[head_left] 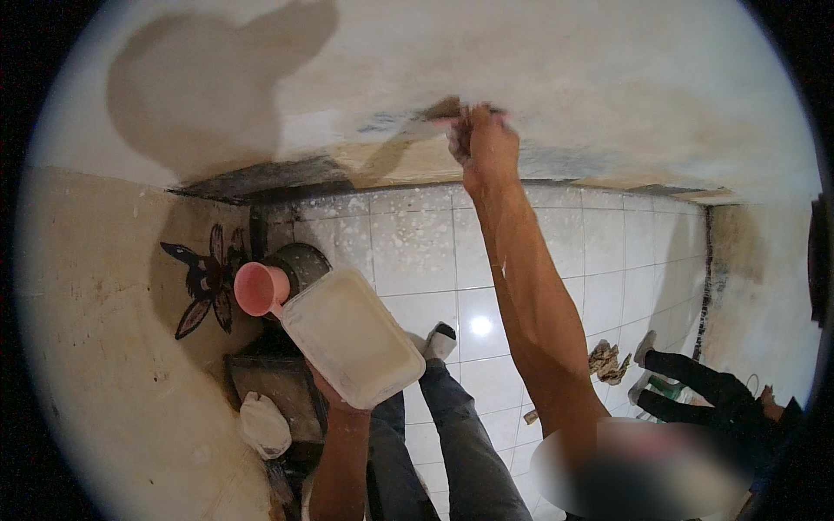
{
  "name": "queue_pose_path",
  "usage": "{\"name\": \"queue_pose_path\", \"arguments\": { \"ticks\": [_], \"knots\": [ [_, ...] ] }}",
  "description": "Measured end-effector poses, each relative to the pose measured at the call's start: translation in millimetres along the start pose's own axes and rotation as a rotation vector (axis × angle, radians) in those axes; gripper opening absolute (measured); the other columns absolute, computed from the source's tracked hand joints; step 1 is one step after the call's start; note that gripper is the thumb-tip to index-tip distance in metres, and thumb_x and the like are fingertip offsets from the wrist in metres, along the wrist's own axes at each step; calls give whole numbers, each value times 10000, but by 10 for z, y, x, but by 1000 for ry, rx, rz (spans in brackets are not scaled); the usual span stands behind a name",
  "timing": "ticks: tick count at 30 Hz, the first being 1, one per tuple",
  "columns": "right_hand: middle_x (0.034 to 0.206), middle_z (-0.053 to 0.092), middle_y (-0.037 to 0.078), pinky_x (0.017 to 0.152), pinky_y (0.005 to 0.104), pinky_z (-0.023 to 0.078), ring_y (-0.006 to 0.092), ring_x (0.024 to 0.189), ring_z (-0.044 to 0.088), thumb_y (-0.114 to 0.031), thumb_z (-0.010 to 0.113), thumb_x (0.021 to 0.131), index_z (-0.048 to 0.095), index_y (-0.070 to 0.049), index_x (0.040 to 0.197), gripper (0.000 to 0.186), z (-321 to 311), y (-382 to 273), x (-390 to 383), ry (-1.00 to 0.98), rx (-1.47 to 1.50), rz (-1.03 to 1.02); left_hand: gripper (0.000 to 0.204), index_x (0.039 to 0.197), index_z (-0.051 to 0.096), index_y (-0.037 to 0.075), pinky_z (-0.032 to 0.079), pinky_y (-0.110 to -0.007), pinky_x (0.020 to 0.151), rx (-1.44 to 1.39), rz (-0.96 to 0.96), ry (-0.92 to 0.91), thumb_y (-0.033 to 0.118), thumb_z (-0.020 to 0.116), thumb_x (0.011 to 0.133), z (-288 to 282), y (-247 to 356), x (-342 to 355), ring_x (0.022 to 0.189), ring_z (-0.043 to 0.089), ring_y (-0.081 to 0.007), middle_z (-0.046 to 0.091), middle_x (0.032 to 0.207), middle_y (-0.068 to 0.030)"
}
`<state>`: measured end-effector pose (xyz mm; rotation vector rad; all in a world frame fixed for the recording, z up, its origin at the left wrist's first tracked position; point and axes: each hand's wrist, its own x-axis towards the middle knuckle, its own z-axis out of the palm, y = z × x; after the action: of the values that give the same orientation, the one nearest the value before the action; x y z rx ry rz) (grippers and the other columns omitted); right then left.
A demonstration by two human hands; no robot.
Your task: The person uses a scraper to scoop plaster from a container and apply it to a wall.
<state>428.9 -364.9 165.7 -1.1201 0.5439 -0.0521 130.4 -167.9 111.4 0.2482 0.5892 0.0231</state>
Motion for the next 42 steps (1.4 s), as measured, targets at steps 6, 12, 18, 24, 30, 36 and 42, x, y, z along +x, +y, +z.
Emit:
{"name": "queue_pose_path", "arguments": {
  "ticks": [6,12,18,24,30,36,42],
  "knots": [
    [827,641,75,560,301,469,132,651,576,-84,552,876,599,-3,938,113,-29,-13,-775,-33,-46,-156,724,1414,400,146,363,-662,992,40,-35,117,629,505,886,-462,100,231,1189,518,-411,491,1381,-149],
    [859,704,142,674,331,537,214,737,688,-70,589,833,624,29,963,167,-992,815,-271,103,-606,-305,673,1452,349,160,415,-524,1039,48,-186,-12,603,411,948,-504,222,483,1268,467,-318,426,1441,-84],
    [820,673,229,699,470,535,392,781,672,-220,687,788,571,-3,999,324,-648,879,333,453,-1034,-551,711,1451,348,158,409,-522,1042,-6,-185,4,639,414,930,-399,417,532,1271,456,-321,433,1423,-84],
    [791,645,261,665,523,517,468,783,634,-181,676,769,491,-13,1013,349,641,1180,-563,110,-1054,-576,711,1453,343,168,405,-496,1048,125,-111,90,651,391,933,-330,545,466,1260,463,-300,435,1415,-83],
    [774,620,275,674,493,509,454,777,634,-172,677,779,509,12,928,290,-130,1278,-660,-15,-960,-516,679,1458,340,177,423,-451,1041,120,-97,29,631,361,954,-499,567,598,1267,467,-263,417,1438,-57],
    [792,644,267,679,496,516,413,792,664,-209,704,762,524,2,934,326,-455,843,-187,448,-1018,-597,668,1456,349,192,423,-469,1044,-18,-219,-151,631,361,953,-708,655,659,1270,468,-270,432,1434,-45],
    [769,636,309,703,504,537,460,755,651,-236,726,782,376,36,1041,513,854,1032,-232,119,-1036,-631,683,1475,317,197,406,-498,1053,83,-137,19,630,369,950,-407,572,595,1290,448,-280,395,1465,-45]
  ]
}}
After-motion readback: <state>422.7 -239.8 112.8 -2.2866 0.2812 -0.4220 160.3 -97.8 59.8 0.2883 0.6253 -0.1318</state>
